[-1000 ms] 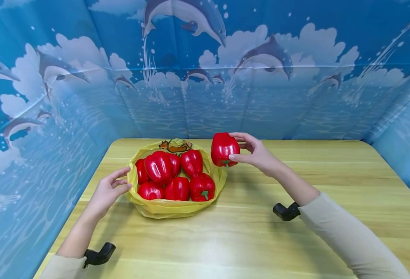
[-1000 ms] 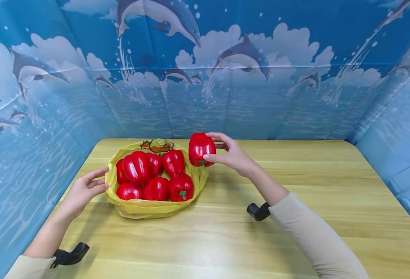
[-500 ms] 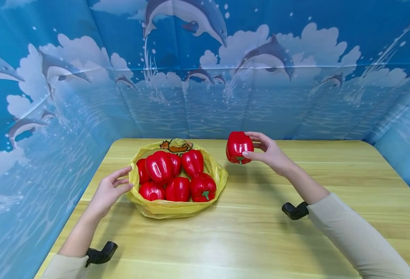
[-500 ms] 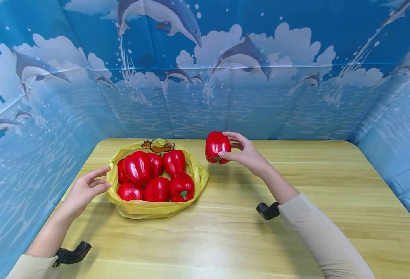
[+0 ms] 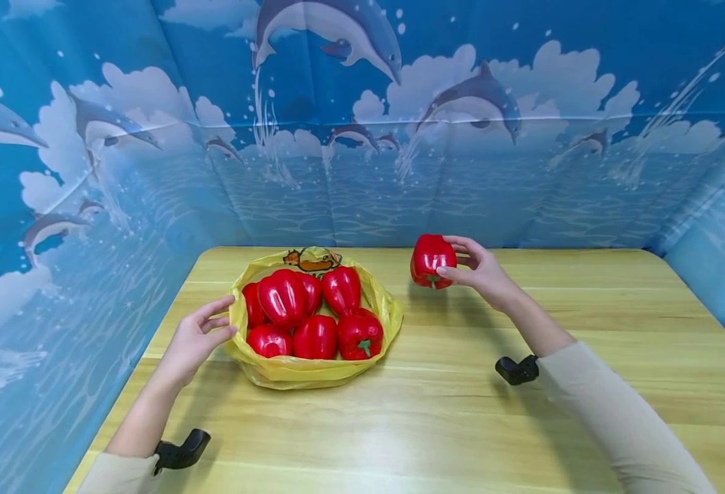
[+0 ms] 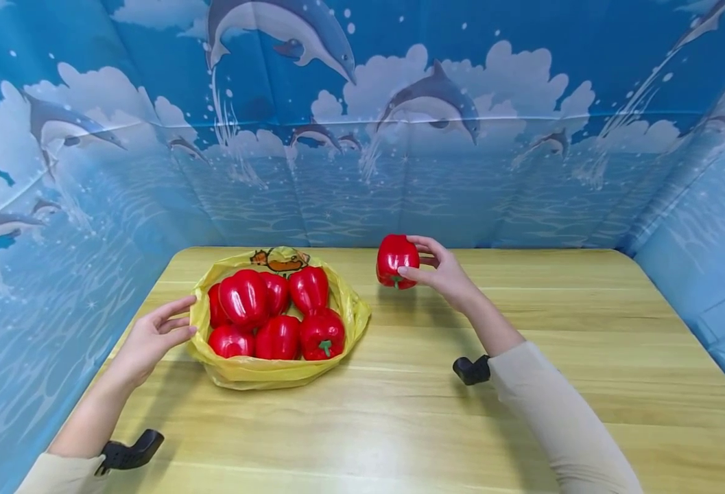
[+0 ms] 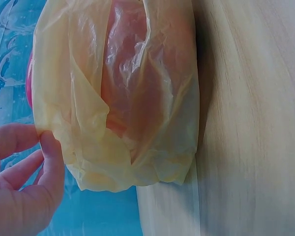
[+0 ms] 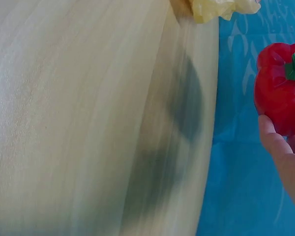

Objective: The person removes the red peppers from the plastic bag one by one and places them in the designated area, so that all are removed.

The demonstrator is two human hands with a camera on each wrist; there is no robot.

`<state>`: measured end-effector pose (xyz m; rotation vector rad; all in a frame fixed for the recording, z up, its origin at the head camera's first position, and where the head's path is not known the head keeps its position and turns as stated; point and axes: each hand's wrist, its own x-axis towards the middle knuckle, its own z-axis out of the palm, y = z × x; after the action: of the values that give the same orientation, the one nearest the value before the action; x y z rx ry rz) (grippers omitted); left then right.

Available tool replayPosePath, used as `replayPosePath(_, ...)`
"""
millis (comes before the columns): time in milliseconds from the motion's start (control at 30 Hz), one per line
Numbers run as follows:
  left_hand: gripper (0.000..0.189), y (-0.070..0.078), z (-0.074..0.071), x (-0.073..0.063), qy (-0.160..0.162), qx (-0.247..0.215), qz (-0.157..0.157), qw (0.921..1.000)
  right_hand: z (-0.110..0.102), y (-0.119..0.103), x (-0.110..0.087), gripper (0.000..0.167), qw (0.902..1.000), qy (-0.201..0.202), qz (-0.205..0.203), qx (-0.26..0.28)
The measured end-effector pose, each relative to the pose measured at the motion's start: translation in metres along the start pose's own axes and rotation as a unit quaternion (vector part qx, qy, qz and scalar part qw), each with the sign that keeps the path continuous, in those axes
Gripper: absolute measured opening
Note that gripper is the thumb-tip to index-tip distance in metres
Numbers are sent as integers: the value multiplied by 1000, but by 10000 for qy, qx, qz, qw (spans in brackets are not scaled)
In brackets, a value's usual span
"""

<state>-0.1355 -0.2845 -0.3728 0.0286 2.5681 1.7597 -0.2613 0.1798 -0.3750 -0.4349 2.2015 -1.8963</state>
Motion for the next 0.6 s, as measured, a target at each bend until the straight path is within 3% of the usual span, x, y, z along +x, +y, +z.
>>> replayPosePath(600,55,3,3,0,41,48,-82,9999,-1,32,24,67,9989,311,340,7)
